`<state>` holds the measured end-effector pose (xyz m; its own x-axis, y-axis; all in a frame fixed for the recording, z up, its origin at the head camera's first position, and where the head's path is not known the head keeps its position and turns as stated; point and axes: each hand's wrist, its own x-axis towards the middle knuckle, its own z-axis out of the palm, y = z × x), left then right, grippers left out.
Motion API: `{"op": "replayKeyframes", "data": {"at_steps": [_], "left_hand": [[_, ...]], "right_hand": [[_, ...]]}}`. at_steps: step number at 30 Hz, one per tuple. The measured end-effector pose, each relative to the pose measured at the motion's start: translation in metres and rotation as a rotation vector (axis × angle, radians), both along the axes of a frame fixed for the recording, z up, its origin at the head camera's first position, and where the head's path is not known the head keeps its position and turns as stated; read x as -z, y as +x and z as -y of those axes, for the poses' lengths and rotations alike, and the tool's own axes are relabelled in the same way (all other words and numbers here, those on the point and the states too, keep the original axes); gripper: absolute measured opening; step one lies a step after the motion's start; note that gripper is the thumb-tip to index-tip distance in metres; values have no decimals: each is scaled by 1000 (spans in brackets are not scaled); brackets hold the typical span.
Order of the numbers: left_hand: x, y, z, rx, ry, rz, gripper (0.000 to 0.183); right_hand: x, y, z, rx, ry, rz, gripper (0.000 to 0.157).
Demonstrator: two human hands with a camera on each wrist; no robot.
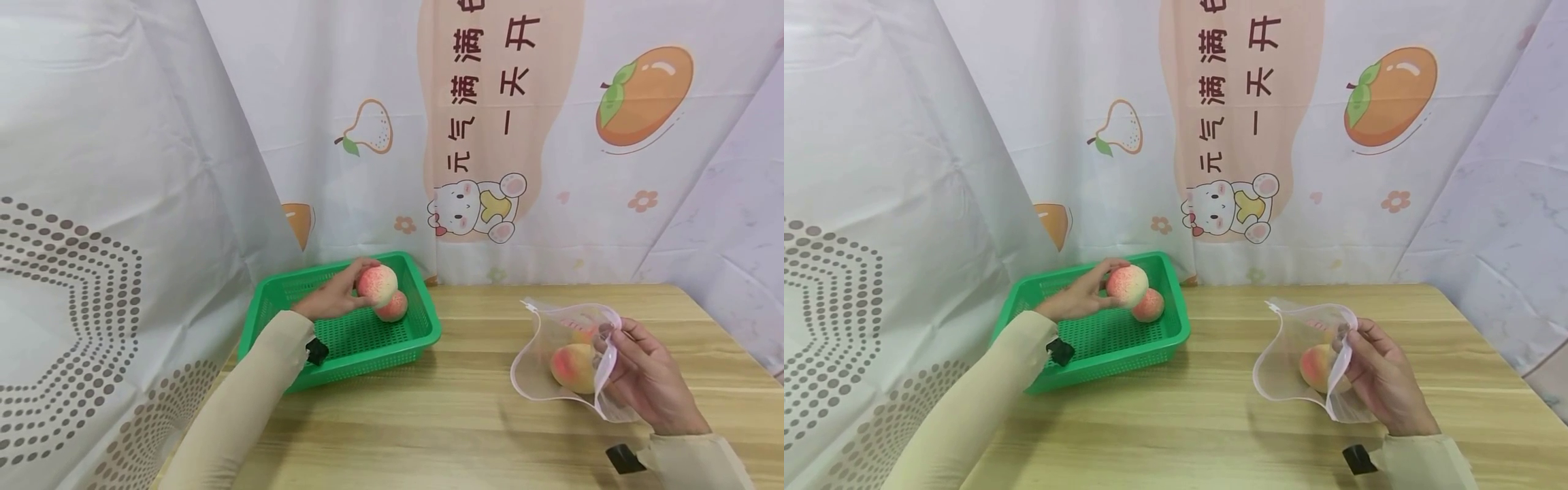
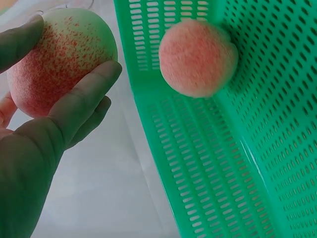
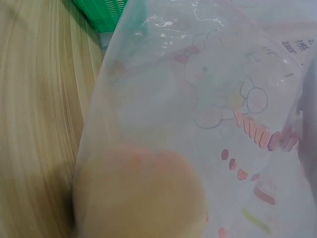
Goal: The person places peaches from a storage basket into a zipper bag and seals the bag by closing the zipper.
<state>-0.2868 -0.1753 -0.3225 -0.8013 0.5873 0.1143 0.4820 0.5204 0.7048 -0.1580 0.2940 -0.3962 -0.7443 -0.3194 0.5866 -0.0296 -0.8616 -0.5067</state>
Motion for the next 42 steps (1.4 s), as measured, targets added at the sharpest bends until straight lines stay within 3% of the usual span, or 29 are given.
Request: {"op": "replayKeyframes", "data": {"at_steps": [12,19,31,38,42], "left_hand": [[-5,10,-18,49,12,24,67],[-6,15,-25,78,15,12,69],[-5,17,-30,77,3,13,67],[-5,18,-35,121,87,95,66],[-5,19,-37,145,104,102,66]], "right_hand": [[1,1,0,-14,-10,18,45],[3,2,-1,32,-7,55,45],[2,0,2,31,0,58,44],[0,-2,4,25,11,47,44],[-2,-4,6,20,8,39,44]]}}
